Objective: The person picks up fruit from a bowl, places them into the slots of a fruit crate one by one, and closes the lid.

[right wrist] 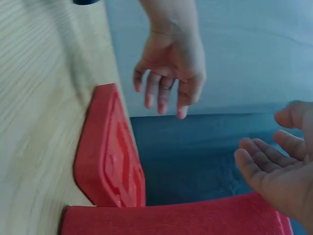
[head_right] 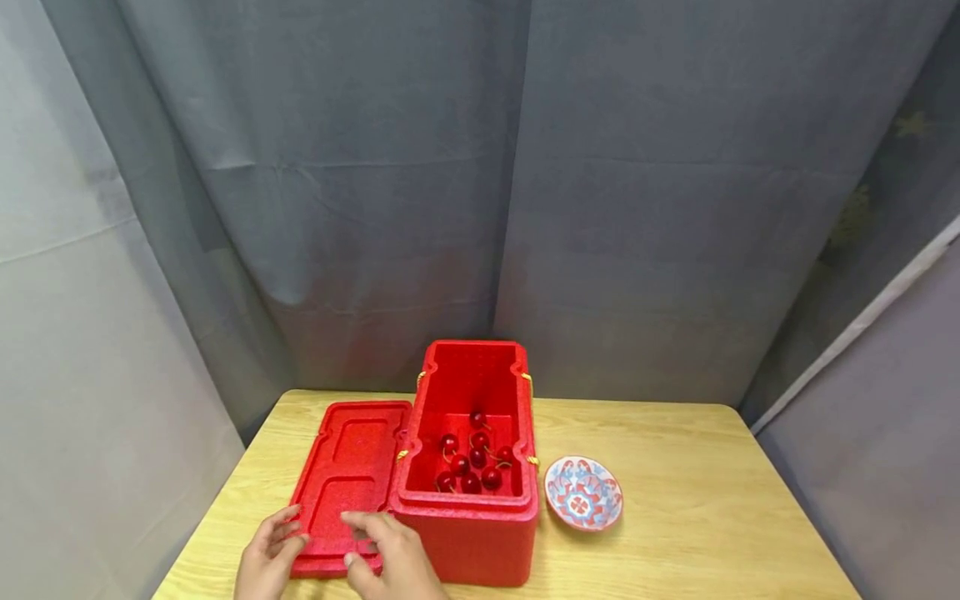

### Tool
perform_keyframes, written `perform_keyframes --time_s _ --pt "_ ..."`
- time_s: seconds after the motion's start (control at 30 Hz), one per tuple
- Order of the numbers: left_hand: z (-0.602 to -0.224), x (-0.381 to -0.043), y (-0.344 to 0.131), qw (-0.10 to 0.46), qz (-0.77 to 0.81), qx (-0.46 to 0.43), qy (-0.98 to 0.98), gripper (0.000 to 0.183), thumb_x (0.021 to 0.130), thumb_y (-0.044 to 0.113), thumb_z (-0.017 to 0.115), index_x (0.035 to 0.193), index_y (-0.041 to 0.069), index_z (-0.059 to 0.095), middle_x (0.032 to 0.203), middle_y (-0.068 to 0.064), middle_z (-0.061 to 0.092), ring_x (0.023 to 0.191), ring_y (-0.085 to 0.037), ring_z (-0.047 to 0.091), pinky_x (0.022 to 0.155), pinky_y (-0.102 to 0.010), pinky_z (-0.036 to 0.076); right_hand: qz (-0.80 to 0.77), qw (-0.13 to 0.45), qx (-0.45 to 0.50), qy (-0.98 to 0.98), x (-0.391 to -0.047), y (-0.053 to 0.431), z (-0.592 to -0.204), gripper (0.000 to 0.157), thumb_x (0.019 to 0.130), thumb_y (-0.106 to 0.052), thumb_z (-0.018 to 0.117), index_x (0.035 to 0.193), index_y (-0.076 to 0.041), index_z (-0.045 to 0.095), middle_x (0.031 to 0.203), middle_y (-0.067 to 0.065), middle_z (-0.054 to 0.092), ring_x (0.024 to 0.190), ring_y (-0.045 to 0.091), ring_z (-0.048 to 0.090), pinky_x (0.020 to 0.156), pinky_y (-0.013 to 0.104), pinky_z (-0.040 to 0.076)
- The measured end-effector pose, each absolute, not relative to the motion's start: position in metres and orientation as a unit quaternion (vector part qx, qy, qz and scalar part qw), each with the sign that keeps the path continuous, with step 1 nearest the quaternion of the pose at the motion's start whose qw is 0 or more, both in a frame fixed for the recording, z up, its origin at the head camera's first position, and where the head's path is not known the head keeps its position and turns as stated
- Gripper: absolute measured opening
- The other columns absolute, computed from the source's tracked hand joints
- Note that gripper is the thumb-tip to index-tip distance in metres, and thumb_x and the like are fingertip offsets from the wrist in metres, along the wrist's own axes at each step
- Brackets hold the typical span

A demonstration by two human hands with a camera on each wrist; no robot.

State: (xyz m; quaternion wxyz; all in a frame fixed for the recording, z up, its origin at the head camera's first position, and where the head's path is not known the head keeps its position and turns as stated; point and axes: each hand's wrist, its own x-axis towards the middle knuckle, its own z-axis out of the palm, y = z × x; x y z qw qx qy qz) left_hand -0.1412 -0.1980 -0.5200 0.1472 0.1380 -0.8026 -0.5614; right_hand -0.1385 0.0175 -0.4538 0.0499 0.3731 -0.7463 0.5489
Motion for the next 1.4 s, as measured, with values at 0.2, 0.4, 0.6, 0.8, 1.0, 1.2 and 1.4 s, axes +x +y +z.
perform_keyframes --time_s 0.2,0.4,0.6,0.8,1.0,1.2,1.4 --pt "-0.531 -0.150 -0.213 0.161 -0.558 0.173 -0.795 0.041 0.083 0.000 0.061 0.124 -0.001 0.053 0.111 -0.022 0.057 0.088 -0.018 0.055 0.071 -0.023 0.043 0.485 0.043 0.385 -0.784 -0.147 0.001 -0.473 0.038 0.086 -0.010 0.060 0.124 -0.008 0.054 0.111 0.000 0.058 0.098 0.009 0.054 0.077 0.026 0.047" --pt "-0.541 -0.159 -0.223 0.161 -0.530 0.180 -0.813 0.040 0.084 0.001 0.059 0.124 -0.002 0.052 0.113 -0.024 0.057 0.098 -0.029 0.053 0.079 -0.031 0.041 0.517 0.089 0.319 -0.790 -0.150 -0.017 -0.495 0.041 0.080 -0.004 0.061 0.121 -0.006 0.055 0.112 0.005 0.059 0.097 0.011 0.054 0.077 0.027 0.046" --pt "-0.550 -0.171 -0.229 0.174 -0.494 0.182 -0.832 0.040 0.081 0.000 0.058 0.121 -0.004 0.053 0.111 -0.026 0.055 0.101 -0.037 0.048 0.084 -0.046 0.035 0.559 0.095 0.245 -0.787 -0.153 -0.037 -0.515 0.048 0.075 0.000 0.061 0.122 -0.002 0.053 0.114 0.010 0.058 0.105 0.022 0.054 0.083 0.035 0.046" --pt "-0.559 -0.179 -0.233 0.201 -0.457 0.189 -0.846 0.039 0.078 0.001 0.062 0.117 -0.003 0.057 0.110 -0.024 0.052 0.104 -0.042 0.045 0.084 -0.052 0.031 0.548 0.104 0.174 -0.812 -0.161 -0.049 -0.527 0.052 0.073 0.001 0.061 0.124 -0.003 0.052 0.121 0.010 0.054 0.112 0.028 0.050 0.093 0.040 0.039" --pt "-0.563 -0.185 -0.239 0.163 -0.465 0.195 -0.848 0.043 0.082 0.005 0.058 0.124 -0.003 0.052 0.119 -0.028 0.049 0.110 -0.045 0.044 0.089 -0.055 0.032 0.556 0.089 0.109 -0.820 -0.170 -0.055 -0.539 0.057 0.071 0.004 0.060 0.127 0.000 0.049 0.129 0.018 0.046 0.119 0.034 0.042 0.096 0.048 0.035" --pt "-0.567 -0.188 -0.245 0.123 -0.481 0.195 -0.846 0.047 0.084 0.007 0.054 0.129 -0.006 0.046 0.126 -0.034 0.045 0.116 -0.049 0.042 0.094 -0.055 0.033 0.557 0.076 0.068 -0.824 -0.172 -0.060 -0.552 0.063 0.070 0.004 0.060 0.131 0.003 0.045 0.135 0.024 0.038 0.124 0.037 0.037 0.098 0.049 0.032" --pt "-0.577 -0.192 -0.244 0.116 -0.487 0.199 -0.842 0.047 0.084 0.006 0.053 0.129 -0.008 0.045 0.127 -0.034 0.044 0.116 -0.046 0.044 0.093 -0.053 0.035 0.556 0.069 0.046 -0.827 -0.173 -0.060 -0.568 0.065 0.072 0.004 0.061 0.133 0.007 0.040 0.136 0.030 0.033 0.122 0.041 0.037 0.097 0.051 0.033"
